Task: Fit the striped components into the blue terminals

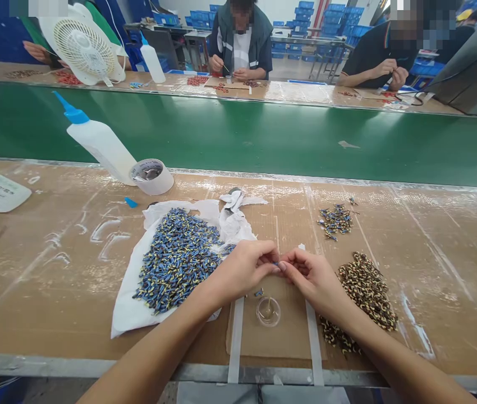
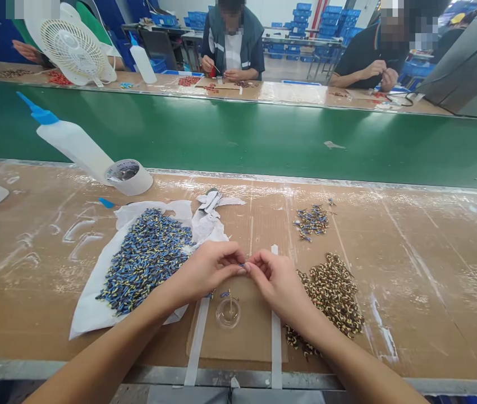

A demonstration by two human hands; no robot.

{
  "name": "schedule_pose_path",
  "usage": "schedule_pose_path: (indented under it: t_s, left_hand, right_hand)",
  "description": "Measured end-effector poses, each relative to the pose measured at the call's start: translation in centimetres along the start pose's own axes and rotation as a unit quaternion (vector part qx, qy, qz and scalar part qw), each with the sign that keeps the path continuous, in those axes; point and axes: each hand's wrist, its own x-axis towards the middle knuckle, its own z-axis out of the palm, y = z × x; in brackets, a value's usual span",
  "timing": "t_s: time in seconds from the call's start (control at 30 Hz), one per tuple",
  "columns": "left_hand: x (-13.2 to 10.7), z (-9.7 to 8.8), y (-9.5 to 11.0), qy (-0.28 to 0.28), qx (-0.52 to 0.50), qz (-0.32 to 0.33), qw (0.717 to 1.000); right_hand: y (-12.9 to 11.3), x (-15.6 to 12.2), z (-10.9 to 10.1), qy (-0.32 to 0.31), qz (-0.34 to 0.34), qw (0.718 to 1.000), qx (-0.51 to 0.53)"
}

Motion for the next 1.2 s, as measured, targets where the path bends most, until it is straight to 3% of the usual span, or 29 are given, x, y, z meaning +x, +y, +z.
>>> schedule_pose_path:
  t_s: [0.3, 0.47, 0.53, 0.67, 0.73, 0.87, 1.07, 1.2]
  left_hand:
    - [-0.2, 0.2, -0.4, 0.015, 0.039, 0.004, 0.999]
    - [-0.1, 0.0, -0.4, 0.026, 0.060, 0.012, 0.998]
    - [0.1, -0.2, -0.4, 0.036, 0.074, 0.022, 0.996]
    - [0.4, -0.5, -0.6, 0.055, 0.101, 0.049, 0.992]
    - [0.4, -0.5, -0.8, 0.063, 0.092, 0.050, 0.992]
    - [0.4, -0.2, -1.1, 0.060, 0.047, 0.029, 0.997]
    - [0.4, 0.4, -1.4, 0.041, 0.009, 0.001, 0.999]
    - [0.5, 0.6, -1.3, 0.036, -0.028, -0.008, 0.999]
  right_hand:
    - [0.2, 0.2, 0.5, 0.026, -0.053, 0.997, -0.042]
    - [-0.6, 0.1, 0.0, 0.044, -0.045, 0.997, -0.034]
    - [-1.0, -0.1, -0.5, 0.016, -0.047, 0.998, -0.030]
    - [-1.6, -0.7, -0.8, -0.136, -0.057, 0.989, -0.025]
    - [-1.7, -1.0, -0.6, -0.182, -0.049, 0.982, -0.014]
    - [-1.5, -1.0, -0.2, -0.187, -0.043, 0.981, -0.010]
    - [-1.6, -0.8, -0.7, -0.178, -0.127, 0.975, -0.042]
    - [-1.8, -0.9, -0.7, -0.183, -0.123, 0.975, -0.039]
